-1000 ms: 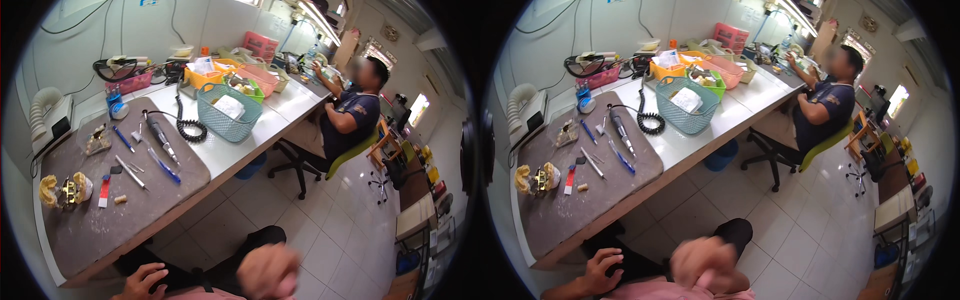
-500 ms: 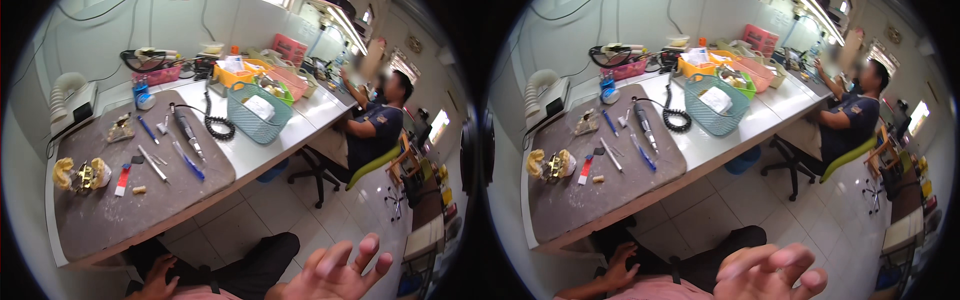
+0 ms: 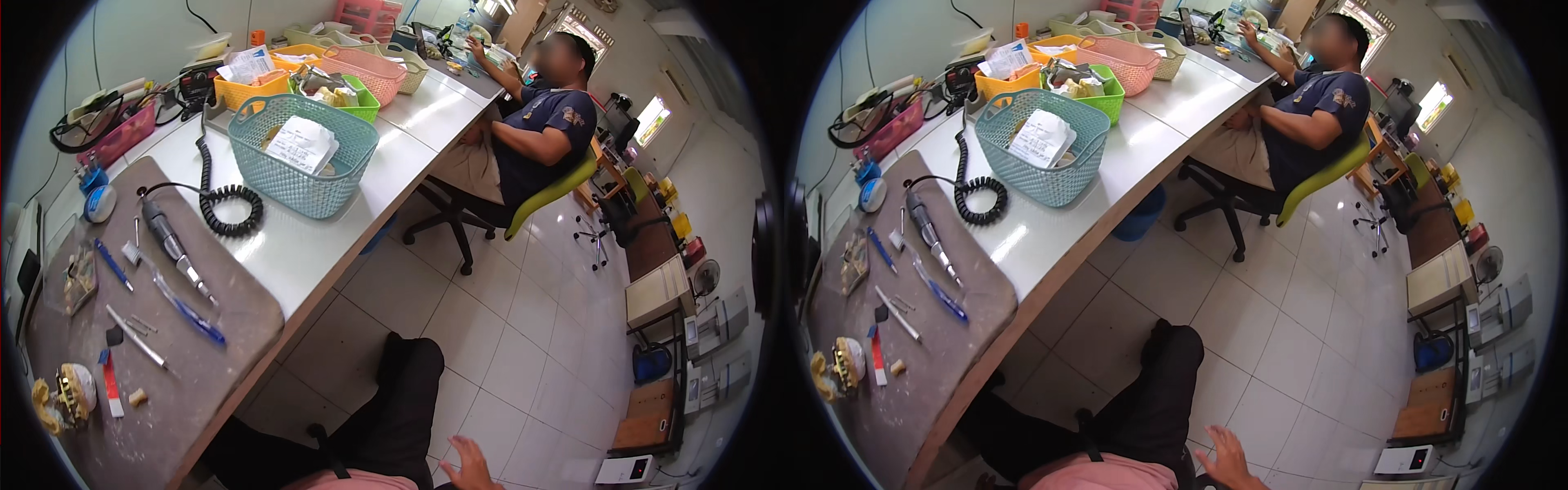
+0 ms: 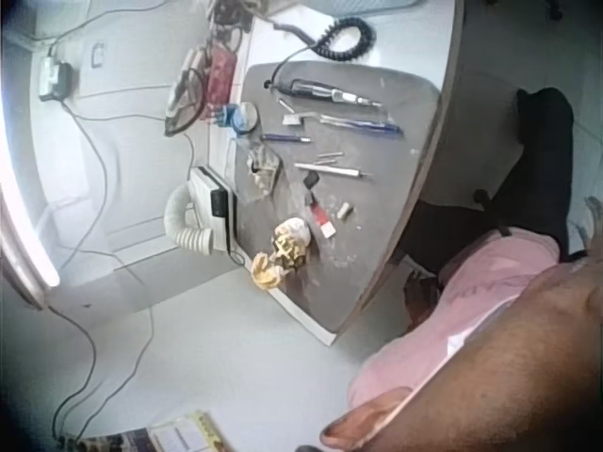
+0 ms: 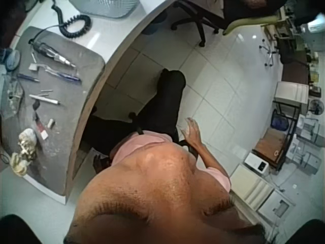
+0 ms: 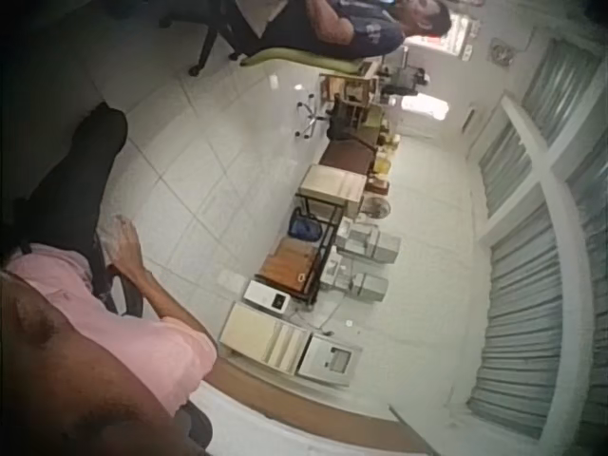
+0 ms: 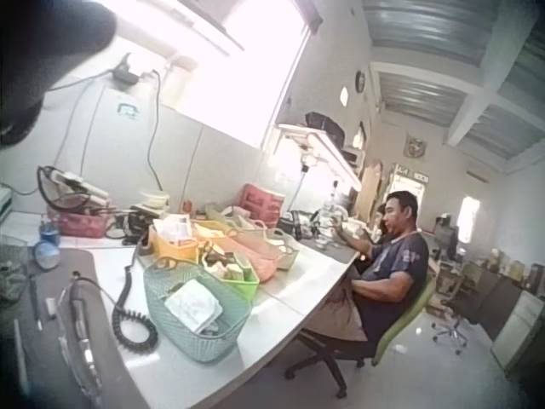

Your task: The person uses a rotary tool to refine a dental bridge. They place the bridge onto a dental model on an articulator to check the fit and then use the rotary tool to grind the surfaces of the bridge.

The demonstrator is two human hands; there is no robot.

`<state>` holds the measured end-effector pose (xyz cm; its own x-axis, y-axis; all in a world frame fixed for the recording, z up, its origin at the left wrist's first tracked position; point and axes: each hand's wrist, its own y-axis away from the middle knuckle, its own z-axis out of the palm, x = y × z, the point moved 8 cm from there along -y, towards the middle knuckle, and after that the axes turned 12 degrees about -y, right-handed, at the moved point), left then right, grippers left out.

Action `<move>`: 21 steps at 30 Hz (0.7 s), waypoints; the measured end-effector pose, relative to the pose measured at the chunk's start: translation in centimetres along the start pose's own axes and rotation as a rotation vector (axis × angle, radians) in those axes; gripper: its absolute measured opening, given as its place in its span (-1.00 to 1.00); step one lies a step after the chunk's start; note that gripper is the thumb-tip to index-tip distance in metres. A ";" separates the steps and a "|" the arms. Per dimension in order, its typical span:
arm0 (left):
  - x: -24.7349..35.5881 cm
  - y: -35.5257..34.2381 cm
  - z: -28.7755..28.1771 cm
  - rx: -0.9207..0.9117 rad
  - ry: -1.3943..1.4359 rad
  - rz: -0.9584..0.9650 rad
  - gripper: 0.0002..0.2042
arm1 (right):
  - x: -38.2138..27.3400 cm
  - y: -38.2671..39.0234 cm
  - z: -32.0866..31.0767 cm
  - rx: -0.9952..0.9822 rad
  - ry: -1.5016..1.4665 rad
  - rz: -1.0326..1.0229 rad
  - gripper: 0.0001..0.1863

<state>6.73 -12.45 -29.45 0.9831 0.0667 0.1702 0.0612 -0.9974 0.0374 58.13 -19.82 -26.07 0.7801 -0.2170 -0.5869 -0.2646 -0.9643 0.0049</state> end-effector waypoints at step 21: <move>1.0 -5.7 -0.2 -0.039 -0.056 0.024 -0.43 | 1.0 1.0 -1.4 -0.021 0.029 0.367 -0.63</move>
<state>7.34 -6.65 -29.26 0.9924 0.0397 0.1162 0.0314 -0.9969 0.0728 59.42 -21.18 -25.50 0.6511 -0.5529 -0.5200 -0.5182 -0.8244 0.2277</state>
